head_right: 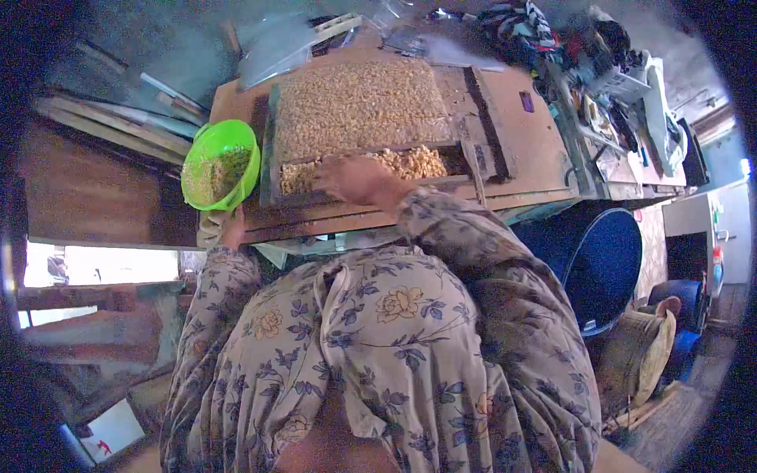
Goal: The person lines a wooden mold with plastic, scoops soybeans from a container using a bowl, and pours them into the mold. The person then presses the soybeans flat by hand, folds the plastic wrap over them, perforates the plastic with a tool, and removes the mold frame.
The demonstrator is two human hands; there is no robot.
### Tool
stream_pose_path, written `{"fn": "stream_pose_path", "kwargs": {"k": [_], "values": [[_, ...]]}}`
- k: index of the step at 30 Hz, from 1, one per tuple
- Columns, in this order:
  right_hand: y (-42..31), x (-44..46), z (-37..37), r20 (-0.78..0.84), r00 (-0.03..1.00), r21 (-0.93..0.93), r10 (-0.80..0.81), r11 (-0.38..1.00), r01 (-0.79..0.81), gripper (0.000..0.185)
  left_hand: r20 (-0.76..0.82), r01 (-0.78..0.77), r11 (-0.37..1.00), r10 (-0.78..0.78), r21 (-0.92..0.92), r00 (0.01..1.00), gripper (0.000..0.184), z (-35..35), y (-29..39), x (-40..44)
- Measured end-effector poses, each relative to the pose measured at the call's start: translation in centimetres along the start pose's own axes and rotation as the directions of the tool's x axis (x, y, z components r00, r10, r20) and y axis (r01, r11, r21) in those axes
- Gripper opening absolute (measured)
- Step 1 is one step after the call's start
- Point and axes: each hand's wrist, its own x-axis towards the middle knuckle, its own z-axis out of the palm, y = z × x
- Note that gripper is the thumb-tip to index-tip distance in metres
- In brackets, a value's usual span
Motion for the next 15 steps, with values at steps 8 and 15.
{"fn": "stream_pose_path", "kwargs": {"k": [8,15], "values": [[3.2,-3.5,-0.8,0.094,0.995,-0.112,0.020,0.994,-0.010,0.021,0.040,0.121,0.992,-0.123,0.032,0.992,0.064,-2.0,3.8,-2.9],[6.7,-8.7,-2.3,0.124,0.982,-0.077,0.140,0.988,-0.131,0.018,0.018,-0.004,0.999,0.005,-0.032,1.000,0.065,-1.3,1.7,-1.6]]}}
